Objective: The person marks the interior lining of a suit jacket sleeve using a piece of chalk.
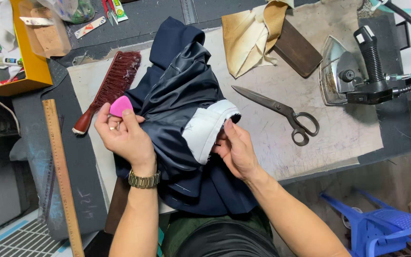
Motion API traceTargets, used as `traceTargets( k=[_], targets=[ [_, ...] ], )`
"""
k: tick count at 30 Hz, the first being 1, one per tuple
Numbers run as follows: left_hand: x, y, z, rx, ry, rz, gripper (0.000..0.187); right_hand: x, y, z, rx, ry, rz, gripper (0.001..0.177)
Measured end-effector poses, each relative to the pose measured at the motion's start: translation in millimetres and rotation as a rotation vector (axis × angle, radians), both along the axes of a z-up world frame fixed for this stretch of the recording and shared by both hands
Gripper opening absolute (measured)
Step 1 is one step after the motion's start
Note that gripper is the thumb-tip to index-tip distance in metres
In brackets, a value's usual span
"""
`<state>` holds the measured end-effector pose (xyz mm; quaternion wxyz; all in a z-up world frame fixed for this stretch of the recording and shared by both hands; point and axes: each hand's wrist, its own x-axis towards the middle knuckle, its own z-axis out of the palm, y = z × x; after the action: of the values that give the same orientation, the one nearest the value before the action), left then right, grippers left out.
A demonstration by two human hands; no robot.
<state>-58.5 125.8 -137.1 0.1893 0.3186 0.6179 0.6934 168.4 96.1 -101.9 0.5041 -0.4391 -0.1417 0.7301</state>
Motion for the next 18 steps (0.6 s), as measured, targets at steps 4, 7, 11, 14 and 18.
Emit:
traceTargets(
  k=[4, 7, 11, 14, 18],
  targets=[
    [4.0, -28.4, 1.1, -0.036, 0.0, 0.04, 0.04, 0.1, -11.7, 14.5, -0.003, -0.062, -0.038, 0.034],
    [11.3, -40.8, 7.3, -0.017, 0.045, 0.027, 0.038, 7.9, -17.1, -2.5, -0.031, -0.151, -0.01, 0.031],
    [17.5, -46.8, 13.1, 0.062, 0.145, 0.047, 0.038, 1.0, -9.8, 6.9, -0.016, -0.122, -0.017, 0.033],
    [41.1, -54.7, 28.9, 0.26, 0.288, 0.04, 0.043, 0.1, -9.9, -2.8, -0.036, -0.082, -0.052, 0.033],
    [76.0, -55.2, 31.6, 0.256, 0.104, -0.206, 0.038, -0.9, -9.5, -12.5, -0.012, -0.033, -0.104, 0.028]
  ],
)
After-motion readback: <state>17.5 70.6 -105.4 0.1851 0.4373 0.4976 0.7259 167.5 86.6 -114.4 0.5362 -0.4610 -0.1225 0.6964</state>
